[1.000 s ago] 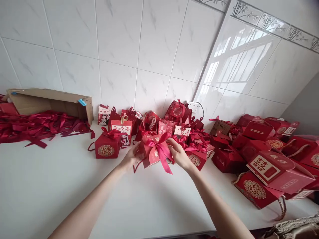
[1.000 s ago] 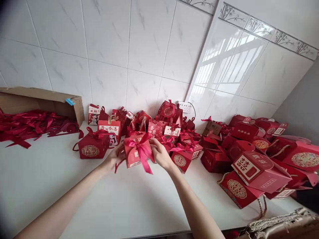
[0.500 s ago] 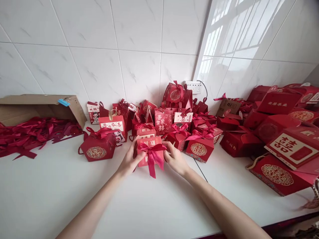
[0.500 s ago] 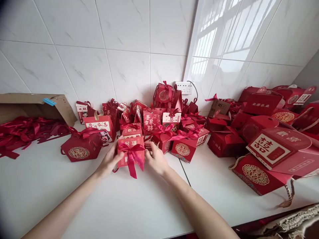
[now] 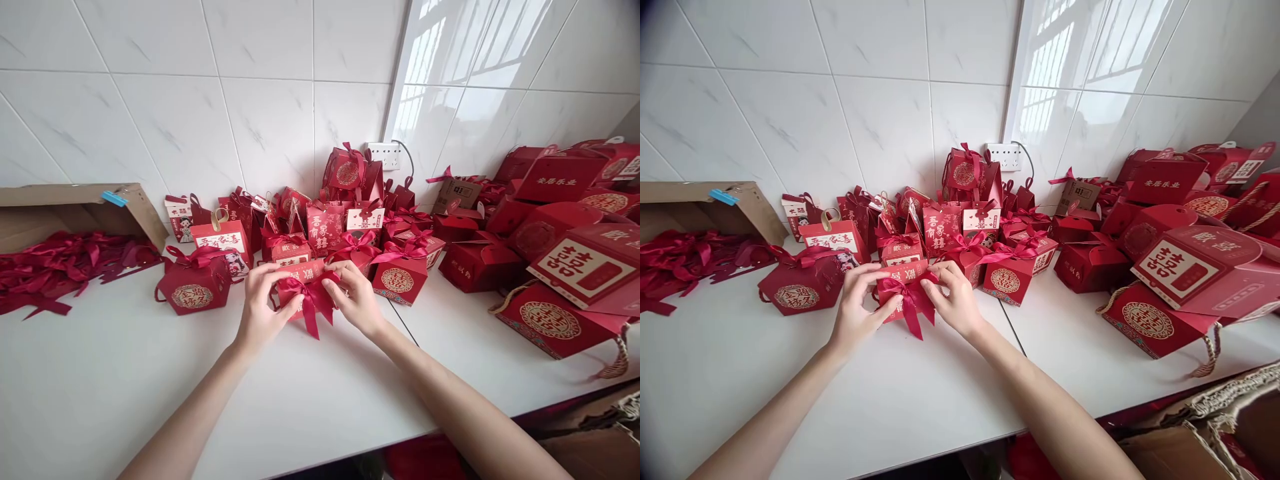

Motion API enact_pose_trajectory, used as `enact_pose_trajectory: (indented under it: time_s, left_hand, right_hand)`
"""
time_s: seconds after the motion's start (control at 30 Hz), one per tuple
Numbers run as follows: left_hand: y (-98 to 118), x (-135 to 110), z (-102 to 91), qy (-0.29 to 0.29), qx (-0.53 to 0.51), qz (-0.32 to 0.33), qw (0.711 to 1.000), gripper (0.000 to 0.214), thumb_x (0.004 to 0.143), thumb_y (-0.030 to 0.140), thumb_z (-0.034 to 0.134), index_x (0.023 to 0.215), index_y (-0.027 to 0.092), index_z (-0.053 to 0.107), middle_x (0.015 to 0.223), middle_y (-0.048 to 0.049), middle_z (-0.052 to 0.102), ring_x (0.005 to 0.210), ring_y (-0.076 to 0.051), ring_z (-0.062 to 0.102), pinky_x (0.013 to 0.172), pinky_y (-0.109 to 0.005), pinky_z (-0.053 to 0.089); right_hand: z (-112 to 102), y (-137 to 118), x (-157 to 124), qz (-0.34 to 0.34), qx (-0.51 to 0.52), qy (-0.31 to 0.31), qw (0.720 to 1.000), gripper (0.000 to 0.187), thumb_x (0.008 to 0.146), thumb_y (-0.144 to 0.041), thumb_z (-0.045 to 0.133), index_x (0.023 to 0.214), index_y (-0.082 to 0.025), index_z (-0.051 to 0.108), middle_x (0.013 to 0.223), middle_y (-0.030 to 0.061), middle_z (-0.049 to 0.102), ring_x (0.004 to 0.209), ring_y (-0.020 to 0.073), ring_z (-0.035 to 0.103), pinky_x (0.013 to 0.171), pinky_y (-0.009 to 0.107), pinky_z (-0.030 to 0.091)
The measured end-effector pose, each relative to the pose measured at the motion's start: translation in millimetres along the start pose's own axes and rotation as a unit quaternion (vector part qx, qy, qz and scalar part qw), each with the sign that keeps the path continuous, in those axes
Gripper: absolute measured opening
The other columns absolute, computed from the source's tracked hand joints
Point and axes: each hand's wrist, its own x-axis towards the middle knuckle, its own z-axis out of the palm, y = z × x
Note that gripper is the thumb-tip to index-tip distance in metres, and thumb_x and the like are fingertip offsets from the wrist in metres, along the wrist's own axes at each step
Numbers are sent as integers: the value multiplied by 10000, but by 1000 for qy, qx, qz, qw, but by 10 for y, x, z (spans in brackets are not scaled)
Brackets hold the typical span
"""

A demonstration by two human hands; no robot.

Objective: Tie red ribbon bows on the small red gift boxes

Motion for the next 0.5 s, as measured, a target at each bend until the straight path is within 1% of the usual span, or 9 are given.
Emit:
enact_pose_trajectory:
  time_s: [0.03,0.07,0.13,0.2,0.3,0.33,0.4,0.5]
  left_hand:
    - [9,8,-8,-3,-9,-4,1000,148,780,303,640,886,210,599,1072,-62,526,1067,-217,539,891,-370,489]
    - [16,14,-14,-7,-22,-17,1000,108,799,308,617,809,203,594,1052,-57,531,1050,-211,548,866,-356,498]
    - [25,22,-22,-11,-51,-58,997,160,823,323,582,728,195,573,1052,-59,540,1041,-210,557,821,-336,509]
    - [39,20,-25,-12,-71,-95,993,193,822,338,574,696,193,557,1078,-63,548,1051,-216,558,822,-337,506]
    - [74,8,-19,-8,-85,-123,989,211,821,335,563,666,197,524,1112,-64,552,1090,-225,543,844,-340,497]
    - [83,2,-15,-4,-86,-124,989,212,821,327,560,659,199,510,1116,-65,551,1105,-227,536,852,-341,493]
    - [89,-8,-4,5,-77,-116,990,226,817,300,557,636,201,465,1101,-68,548,1123,-232,526,883,-353,476]
    - [66,-20,19,16,-64,-85,994,244,816,248,548,631,207,394,1051,-66,541,1130,-233,521,925,-372,446]
  right_hand:
    - [-2,-6,3,12,9,5,1000,212,869,-364,502,765,-189,561,981,86,554,854,187,587,655,290,504]
    - [-7,-16,6,21,18,8,1000,239,868,-372,497,725,-188,548,971,83,547,845,183,580,666,292,499]
    - [-18,-40,11,41,35,6,999,299,867,-393,484,653,-187,516,969,76,545,844,177,569,698,296,489]
    - [-22,-55,18,69,55,-1,996,340,864,-415,476,612,-187,489,979,71,547,853,174,561,723,297,477]
    - [-10,-46,33,118,84,-4,989,363,846,-434,475,583,-185,474,961,67,551,862,178,545,732,291,458]
    - [-2,-38,39,138,93,-7,986,362,837,-435,477,576,-183,469,942,64,551,840,173,536,712,284,450]
    - [12,-27,53,173,109,-20,979,358,821,-434,478,569,-182,444,842,44,537,732,147,500,630,264,419]
    - [22,-37,67,199,122,-40,972,359,817,-440,467,572,-188,392,654,-12,435,570,103,391,523,244,340]
